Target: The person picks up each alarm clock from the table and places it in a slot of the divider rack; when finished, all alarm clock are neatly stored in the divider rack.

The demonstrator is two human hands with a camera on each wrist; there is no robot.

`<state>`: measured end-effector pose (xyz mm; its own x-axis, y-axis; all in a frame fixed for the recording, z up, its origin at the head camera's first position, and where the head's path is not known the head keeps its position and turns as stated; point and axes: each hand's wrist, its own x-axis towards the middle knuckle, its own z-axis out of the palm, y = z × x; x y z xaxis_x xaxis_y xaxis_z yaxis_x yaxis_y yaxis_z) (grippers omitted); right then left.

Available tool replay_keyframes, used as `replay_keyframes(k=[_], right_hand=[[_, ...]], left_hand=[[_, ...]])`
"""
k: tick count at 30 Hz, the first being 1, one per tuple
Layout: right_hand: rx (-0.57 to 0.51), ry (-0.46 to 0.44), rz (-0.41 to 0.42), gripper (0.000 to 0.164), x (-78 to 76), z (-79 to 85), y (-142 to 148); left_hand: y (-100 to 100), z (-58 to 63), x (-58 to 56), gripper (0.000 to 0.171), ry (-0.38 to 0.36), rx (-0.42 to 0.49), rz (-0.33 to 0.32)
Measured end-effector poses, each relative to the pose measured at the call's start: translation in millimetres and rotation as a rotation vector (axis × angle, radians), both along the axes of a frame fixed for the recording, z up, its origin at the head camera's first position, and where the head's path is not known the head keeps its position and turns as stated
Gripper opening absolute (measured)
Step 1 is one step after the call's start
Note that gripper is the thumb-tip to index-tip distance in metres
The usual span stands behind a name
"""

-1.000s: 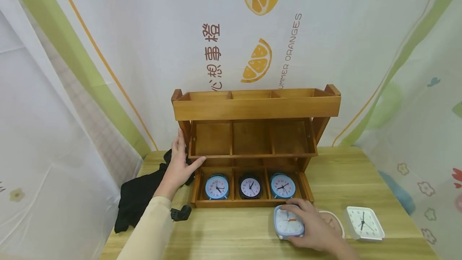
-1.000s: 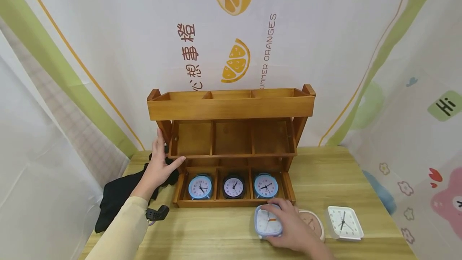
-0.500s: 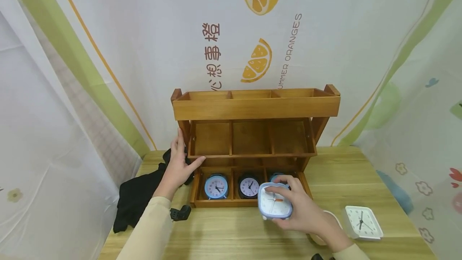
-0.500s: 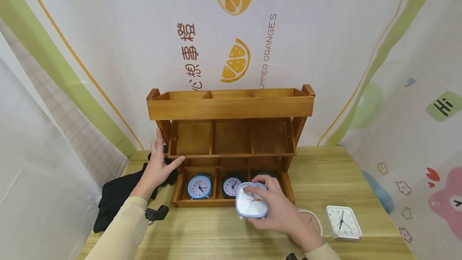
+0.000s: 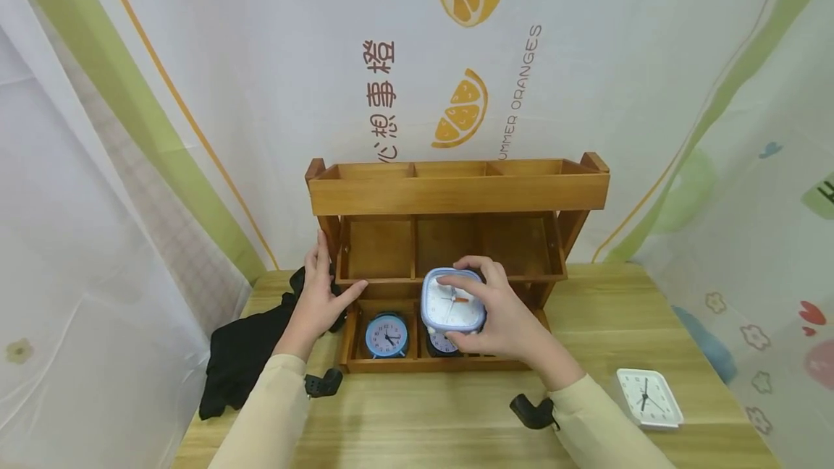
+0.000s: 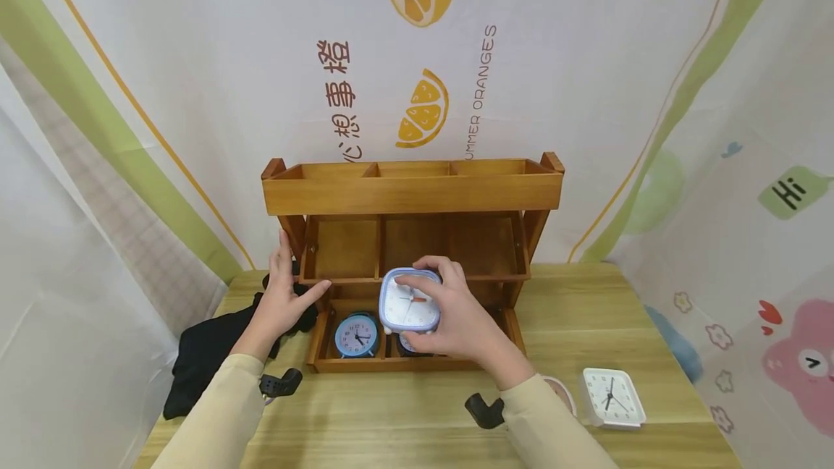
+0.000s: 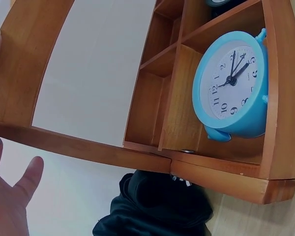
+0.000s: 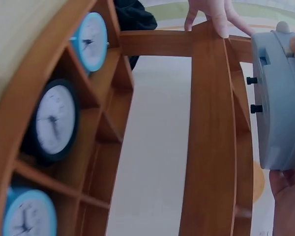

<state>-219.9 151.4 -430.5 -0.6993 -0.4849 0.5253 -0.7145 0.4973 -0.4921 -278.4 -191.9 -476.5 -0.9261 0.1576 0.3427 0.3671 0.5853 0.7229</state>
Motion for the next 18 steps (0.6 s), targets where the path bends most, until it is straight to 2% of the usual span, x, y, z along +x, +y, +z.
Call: replay_keyframes(k=[5, 13, 18], right_hand=[[-0.009, -0.029, -0.006, 0.073, -21.7, 11.3, -26], [-0.01, 0.033, -0.017, 0.07, -59.5, 20.6, -67], [0.045, -0.018, -0.047, 0.072, -74.2, 28.6, -90]], left_hand=[[2, -0.2, -0.7, 0.122, 0.008, 0.0, 0.002], [4, -0.9, 0.5, 0.122, 0.007, 0.001, -0.006], [2, 1.0, 1.2, 0.123, 0.022, 0.021, -0.001]])
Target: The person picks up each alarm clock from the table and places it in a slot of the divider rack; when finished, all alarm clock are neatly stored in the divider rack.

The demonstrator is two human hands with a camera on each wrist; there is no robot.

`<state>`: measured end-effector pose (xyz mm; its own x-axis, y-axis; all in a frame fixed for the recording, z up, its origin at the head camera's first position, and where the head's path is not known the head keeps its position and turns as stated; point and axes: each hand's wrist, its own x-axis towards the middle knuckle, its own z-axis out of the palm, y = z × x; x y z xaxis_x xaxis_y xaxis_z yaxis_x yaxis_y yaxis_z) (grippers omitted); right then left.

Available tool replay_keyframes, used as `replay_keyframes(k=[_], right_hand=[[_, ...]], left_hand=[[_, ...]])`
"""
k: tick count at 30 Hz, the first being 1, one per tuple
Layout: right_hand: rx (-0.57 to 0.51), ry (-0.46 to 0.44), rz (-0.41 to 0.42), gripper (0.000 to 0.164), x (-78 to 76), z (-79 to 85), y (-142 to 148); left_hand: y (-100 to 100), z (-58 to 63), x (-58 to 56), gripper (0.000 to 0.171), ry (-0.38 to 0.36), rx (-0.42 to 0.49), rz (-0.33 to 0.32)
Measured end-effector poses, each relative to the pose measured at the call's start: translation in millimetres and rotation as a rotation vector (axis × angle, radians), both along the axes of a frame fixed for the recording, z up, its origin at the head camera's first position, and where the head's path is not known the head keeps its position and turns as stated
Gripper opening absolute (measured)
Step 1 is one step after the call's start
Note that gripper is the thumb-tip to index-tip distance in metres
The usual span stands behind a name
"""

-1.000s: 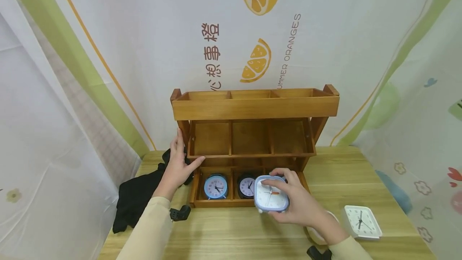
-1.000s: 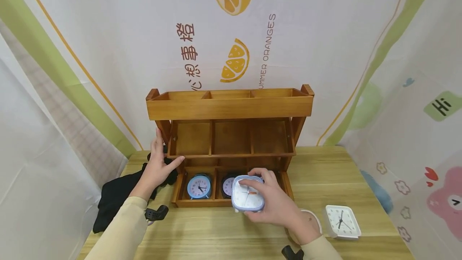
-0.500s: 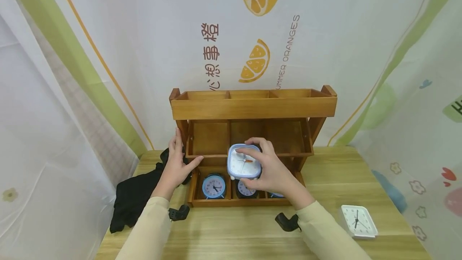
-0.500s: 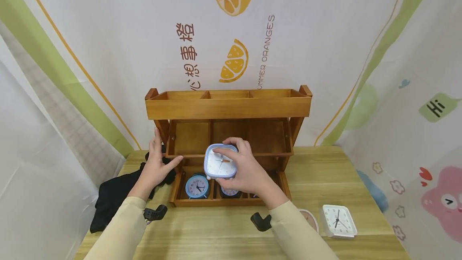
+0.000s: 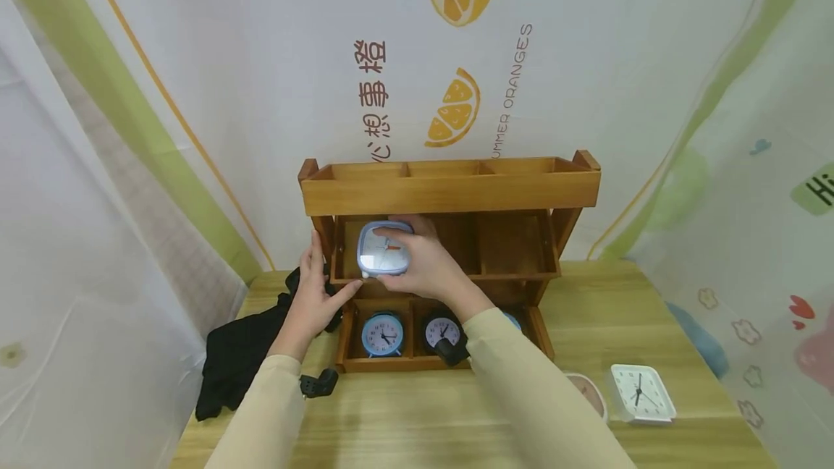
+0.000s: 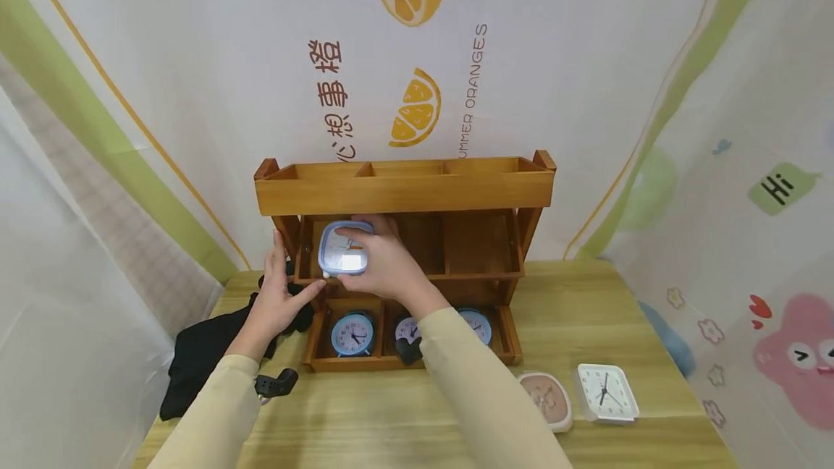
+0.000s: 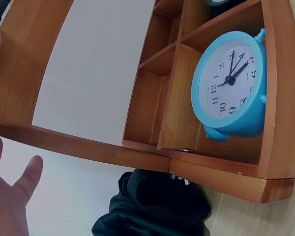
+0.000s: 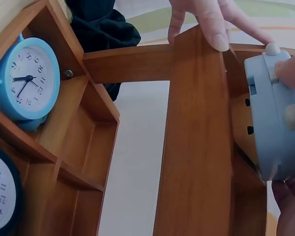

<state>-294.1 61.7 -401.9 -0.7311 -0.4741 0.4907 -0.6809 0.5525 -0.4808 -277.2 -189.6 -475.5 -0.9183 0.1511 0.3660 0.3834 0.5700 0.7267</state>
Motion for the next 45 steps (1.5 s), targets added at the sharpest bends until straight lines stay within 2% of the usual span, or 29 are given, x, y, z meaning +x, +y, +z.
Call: replay_keyframes(k=[3, 8, 15, 23, 28, 33, 37, 41, 45], right_hand=[[0.054, -0.035, -0.032, 0.073, -6.3, 3.3, -10], [0.115, -0.065, -0.028, 0.074, -14.4, 5.2, -23], [0.164, -0.086, -0.082, 0.077, -16.7, 2.0, -30], [0.265, -0.056, -0.08, 0.043, -16.7, -1.8, -31], [0.306, -0.025, -0.107, 0.043, -16.7, -8.2, -28], [0.294, -0.005, -0.138, 0.052, -12.8, -16.7, -23], [0.281, -0.009, -0.112, 0.061, -9.9, -20.5, -20], [0.21, 0.004, -0.085, 0.069, -6.9, -24.5, -12], [0.102, 0.046, -0.033, 0.08, 2.6, -25.1, 2]], left_hand=[[-1, 0.5, -0.4, 0.122, -0.001, 0.001, -0.004], [-3, 1.1, 0.2, 0.122, 0.001, 0.01, 0.0], [-1, 0.6, 0.4, 0.121, -0.002, 0.007, -0.01], [-3, 0.5, -0.1, 0.12, -0.012, 0.008, -0.003], [-2, 0.1, 0.7, 0.12, -0.018, 0.01, -0.011], [-1, -0.2, 1.3, 0.119, -0.033, 0.014, -0.008], [0, -2.4, 1.3, 0.12, -0.038, 0.01, -0.007], [0, -2.8, 1.2, 0.12, -0.039, 0.003, -0.006], [-1, -1.4, 1.4, 0.12, -0.046, 0.007, 0.005]])
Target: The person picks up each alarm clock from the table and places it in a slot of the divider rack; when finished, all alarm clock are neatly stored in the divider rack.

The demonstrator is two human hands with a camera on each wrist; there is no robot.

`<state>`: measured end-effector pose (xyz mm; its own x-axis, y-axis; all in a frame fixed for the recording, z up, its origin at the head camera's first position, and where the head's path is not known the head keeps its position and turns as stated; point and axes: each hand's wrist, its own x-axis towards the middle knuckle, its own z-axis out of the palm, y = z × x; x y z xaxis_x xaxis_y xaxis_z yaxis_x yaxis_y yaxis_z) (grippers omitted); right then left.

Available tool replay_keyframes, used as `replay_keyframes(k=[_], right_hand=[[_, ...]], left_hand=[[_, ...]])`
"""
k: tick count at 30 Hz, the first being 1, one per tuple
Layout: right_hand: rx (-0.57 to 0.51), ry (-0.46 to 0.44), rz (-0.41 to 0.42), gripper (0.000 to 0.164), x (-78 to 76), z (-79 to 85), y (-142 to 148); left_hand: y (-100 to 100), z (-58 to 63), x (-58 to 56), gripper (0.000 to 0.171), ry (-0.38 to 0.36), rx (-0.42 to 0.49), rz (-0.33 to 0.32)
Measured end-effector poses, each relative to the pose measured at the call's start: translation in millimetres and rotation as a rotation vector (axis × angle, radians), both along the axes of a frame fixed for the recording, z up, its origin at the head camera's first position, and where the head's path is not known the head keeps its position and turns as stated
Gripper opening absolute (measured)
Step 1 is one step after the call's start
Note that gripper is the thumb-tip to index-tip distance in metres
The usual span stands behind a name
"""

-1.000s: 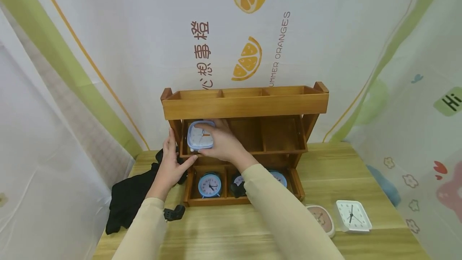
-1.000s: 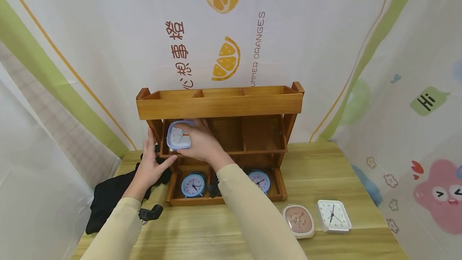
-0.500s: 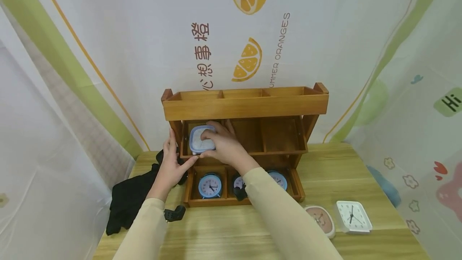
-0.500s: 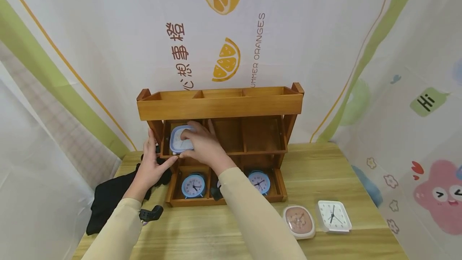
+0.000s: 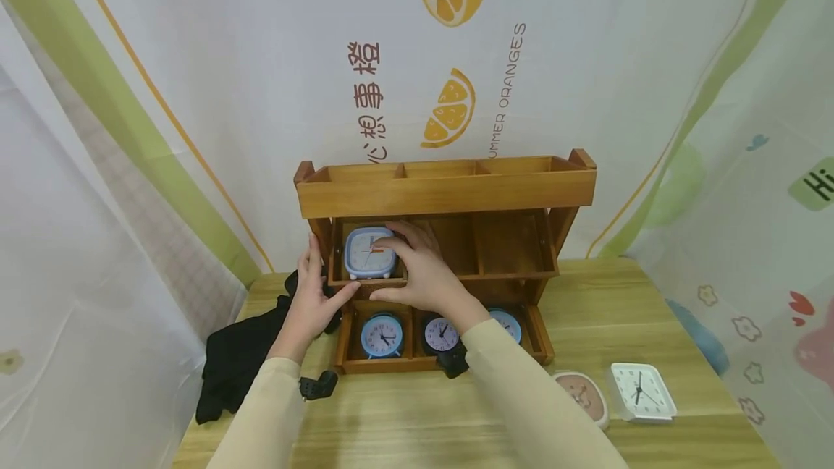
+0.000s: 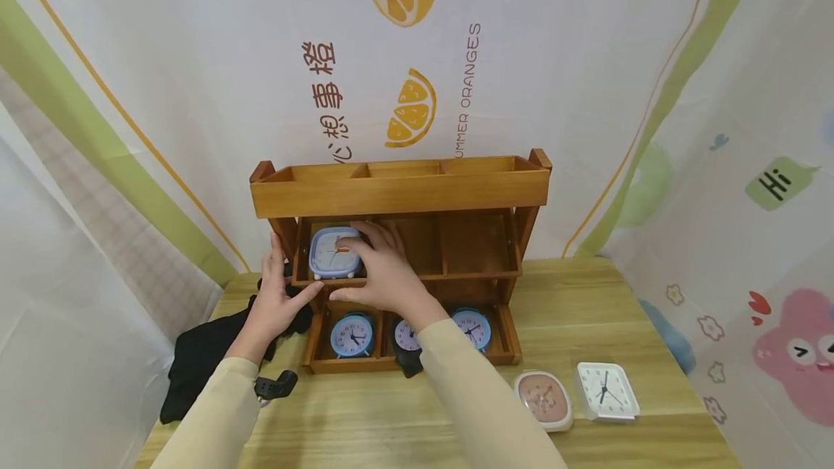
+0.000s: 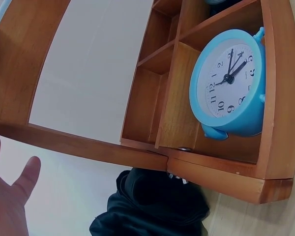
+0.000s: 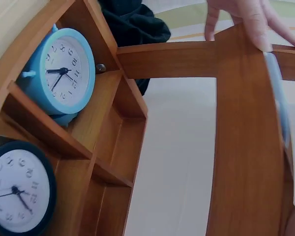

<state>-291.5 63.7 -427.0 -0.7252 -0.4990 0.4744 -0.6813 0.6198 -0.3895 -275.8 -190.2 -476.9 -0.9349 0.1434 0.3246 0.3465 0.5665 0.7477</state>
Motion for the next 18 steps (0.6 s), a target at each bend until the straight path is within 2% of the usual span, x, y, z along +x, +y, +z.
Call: replay_keyframes(k=[6, 10, 13, 18], right_hand=[[-0.076, 0.007, 0.071, 0.089, 26.6, -2.4, 33], [-0.086, -0.003, 0.082, 0.09, 49.7, -13.5, 58], [-0.106, -0.004, 0.059, 0.089, 69.6, -29.9, 82], [-0.099, -0.035, -0.078, 0.089, 101.4, -71.6, 131]], left_hand=[[0, 0.9, -0.7, 0.118, -0.003, -0.002, 0.008], [-2, 0.3, 1.4, 0.119, -0.019, 0.004, 0.017], [-2, 0.1, 2.4, 0.119, -0.03, 0.004, 0.017], [0, 1.5, 0.0, 0.119, -0.018, 0.003, 0.008]])
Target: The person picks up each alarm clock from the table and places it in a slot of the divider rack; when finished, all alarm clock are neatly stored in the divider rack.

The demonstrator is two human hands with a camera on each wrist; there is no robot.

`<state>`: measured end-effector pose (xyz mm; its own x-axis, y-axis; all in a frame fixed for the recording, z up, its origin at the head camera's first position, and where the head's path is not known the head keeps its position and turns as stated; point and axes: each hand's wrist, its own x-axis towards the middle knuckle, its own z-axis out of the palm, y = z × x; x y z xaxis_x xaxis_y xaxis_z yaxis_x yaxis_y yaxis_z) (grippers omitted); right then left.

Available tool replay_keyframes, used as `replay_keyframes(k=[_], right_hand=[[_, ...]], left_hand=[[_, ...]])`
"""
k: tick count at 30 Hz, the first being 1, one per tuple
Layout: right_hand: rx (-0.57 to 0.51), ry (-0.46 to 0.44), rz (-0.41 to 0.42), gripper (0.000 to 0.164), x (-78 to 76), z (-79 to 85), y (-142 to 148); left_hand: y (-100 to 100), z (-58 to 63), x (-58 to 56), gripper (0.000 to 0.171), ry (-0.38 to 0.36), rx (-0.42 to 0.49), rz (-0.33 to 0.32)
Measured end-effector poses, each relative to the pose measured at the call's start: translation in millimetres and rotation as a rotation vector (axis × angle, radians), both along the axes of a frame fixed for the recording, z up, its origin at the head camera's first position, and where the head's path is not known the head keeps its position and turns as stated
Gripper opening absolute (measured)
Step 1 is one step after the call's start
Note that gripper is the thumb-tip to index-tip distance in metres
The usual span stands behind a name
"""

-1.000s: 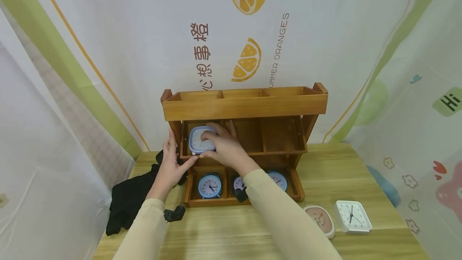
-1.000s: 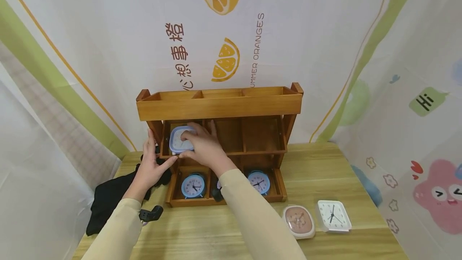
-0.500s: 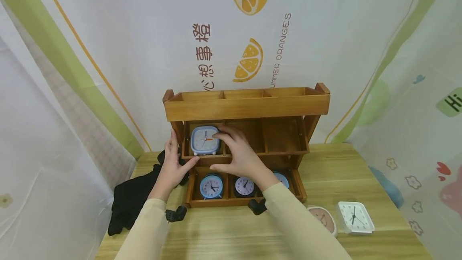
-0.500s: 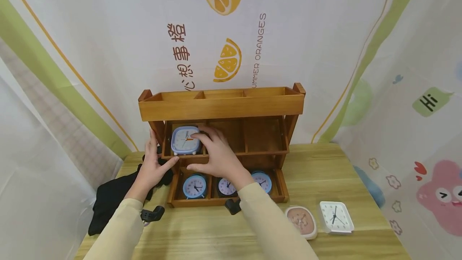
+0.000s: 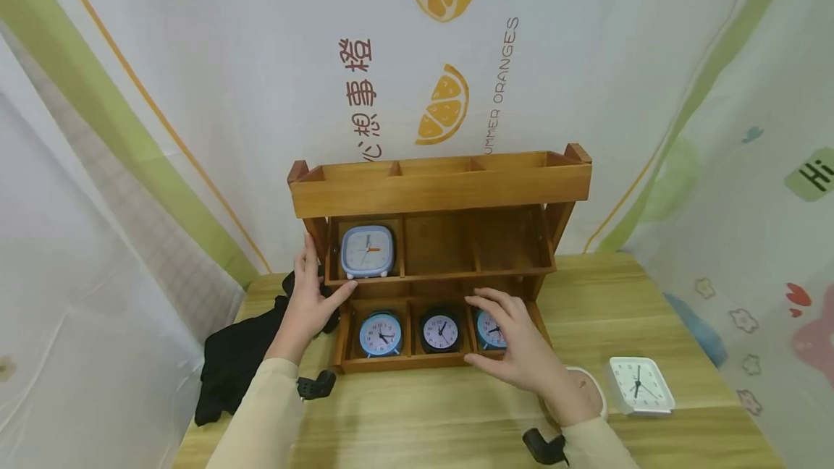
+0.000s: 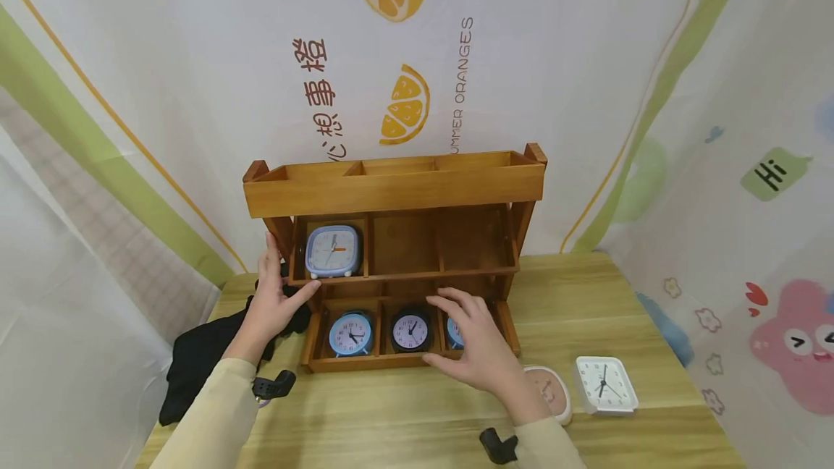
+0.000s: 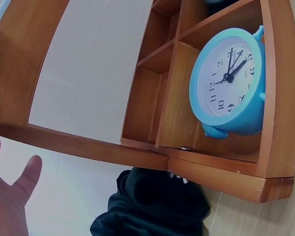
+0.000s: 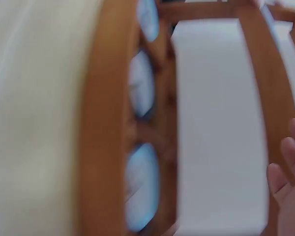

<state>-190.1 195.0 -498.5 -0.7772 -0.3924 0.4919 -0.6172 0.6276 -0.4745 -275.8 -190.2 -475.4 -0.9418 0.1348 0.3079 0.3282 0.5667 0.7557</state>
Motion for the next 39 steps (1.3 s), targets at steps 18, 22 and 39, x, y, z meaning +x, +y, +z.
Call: replay_keyframes(k=[18, 22, 39], right_hand=[[0.283, -0.096, -0.325, 0.104, 76.1, -87.8, 120], [0.299, -0.12, -0.302, 0.107, 78.0, -93.8, 126], [0.217, -0.175, -0.298, 0.097, 71.9, -73.7, 120]], left_hand=[[1, -0.1, -0.8, 0.12, -0.005, 0.012, 0.0], [1, 0.5, -0.8, 0.12, -0.002, 0.013, -0.003], [1, -1.7, -1.7, 0.121, 0.024, -0.011, 0.0]])
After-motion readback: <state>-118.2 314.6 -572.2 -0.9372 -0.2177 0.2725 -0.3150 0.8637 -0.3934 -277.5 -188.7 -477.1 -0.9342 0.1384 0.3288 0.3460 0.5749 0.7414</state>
